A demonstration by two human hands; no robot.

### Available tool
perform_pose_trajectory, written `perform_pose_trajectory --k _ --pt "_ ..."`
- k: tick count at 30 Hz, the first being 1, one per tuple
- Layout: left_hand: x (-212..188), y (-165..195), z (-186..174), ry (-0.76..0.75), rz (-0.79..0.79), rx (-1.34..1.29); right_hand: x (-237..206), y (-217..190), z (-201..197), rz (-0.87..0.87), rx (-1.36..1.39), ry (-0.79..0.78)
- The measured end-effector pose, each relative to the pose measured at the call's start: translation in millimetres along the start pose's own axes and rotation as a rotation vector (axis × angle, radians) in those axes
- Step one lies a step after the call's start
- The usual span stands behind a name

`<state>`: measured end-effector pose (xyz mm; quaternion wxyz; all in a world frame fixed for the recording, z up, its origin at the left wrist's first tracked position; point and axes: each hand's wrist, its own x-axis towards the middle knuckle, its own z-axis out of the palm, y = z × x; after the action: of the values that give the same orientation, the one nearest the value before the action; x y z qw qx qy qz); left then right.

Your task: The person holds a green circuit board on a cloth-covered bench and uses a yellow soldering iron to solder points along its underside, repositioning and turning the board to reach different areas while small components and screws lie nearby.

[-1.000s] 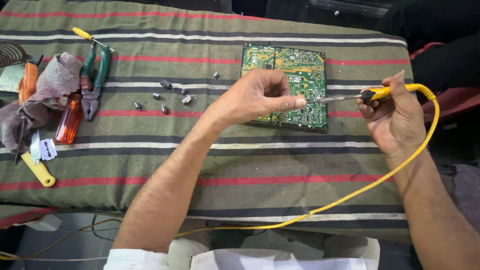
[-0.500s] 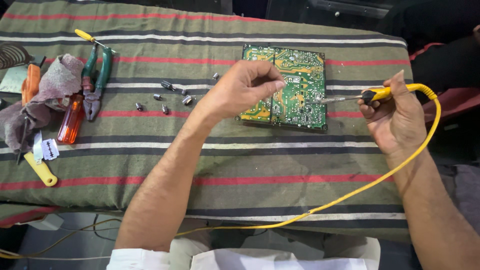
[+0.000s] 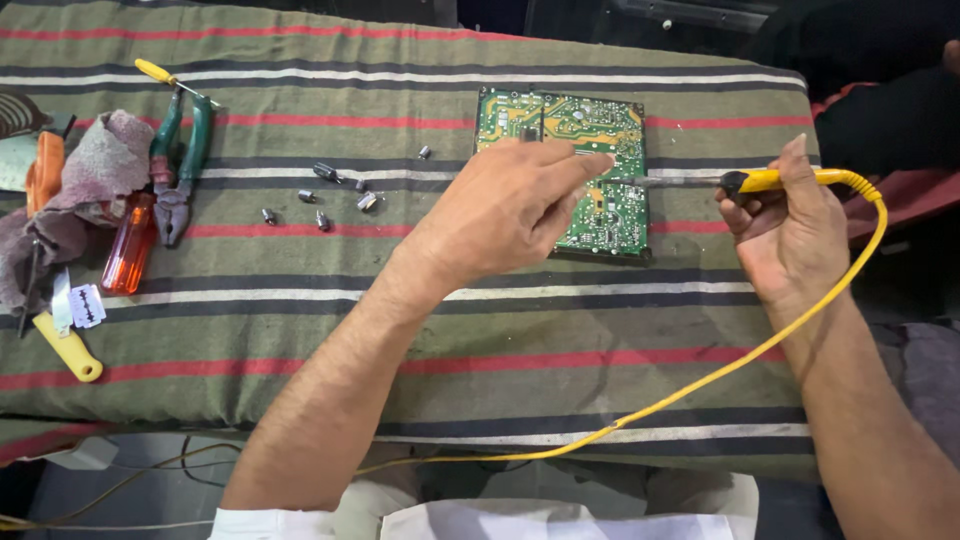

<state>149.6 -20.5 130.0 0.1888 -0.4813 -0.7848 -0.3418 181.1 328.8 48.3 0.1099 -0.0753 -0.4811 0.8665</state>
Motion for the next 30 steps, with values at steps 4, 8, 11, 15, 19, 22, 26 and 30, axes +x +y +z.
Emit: perform_pose_trajectory --k 4,8,11,15,19,22,26,30 --pt "-0.6 -2.2 3.9 0.005 0.023 0.0 0.1 1.6 0.8 0.001 0.011 0.001" --pt "-2.8 -6.7 3.5 0.014 0.006 -0.02 1.5 1.0 -4.4 -0.015 0.02 0.012" --pt "-6.4 -16.6 -9.4 0.132 -0.058 0.101 3.6 -0.8 -13.6 -0.028 0.008 0.051" --pt "-19.3 -41.9 -52.2 0.283 -0.269 0.125 5.2 -0.4 -35.9 -0.061 -0.031 0.038" --pt "-39.9 -59.5 -84.4 0.422 -0.449 0.215 21.9 5.1 -64.3 -0.006 0.093 0.062" --pt "-56.0 -66.0 -84.0 0.424 -0.557 0.235 36.0 8.7 -86.0 0.031 0.209 -0.001" --pt "-74.9 -67.9 -68.9 0.25 -0.636 0.411 34.9 8.9 -101.7 0.011 0.206 0.003" --pt "-91.4 -54.1 -54.1 -0.006 -0.796 0.525 26.6 -0.2 -102.9 0.026 0.182 0.025"
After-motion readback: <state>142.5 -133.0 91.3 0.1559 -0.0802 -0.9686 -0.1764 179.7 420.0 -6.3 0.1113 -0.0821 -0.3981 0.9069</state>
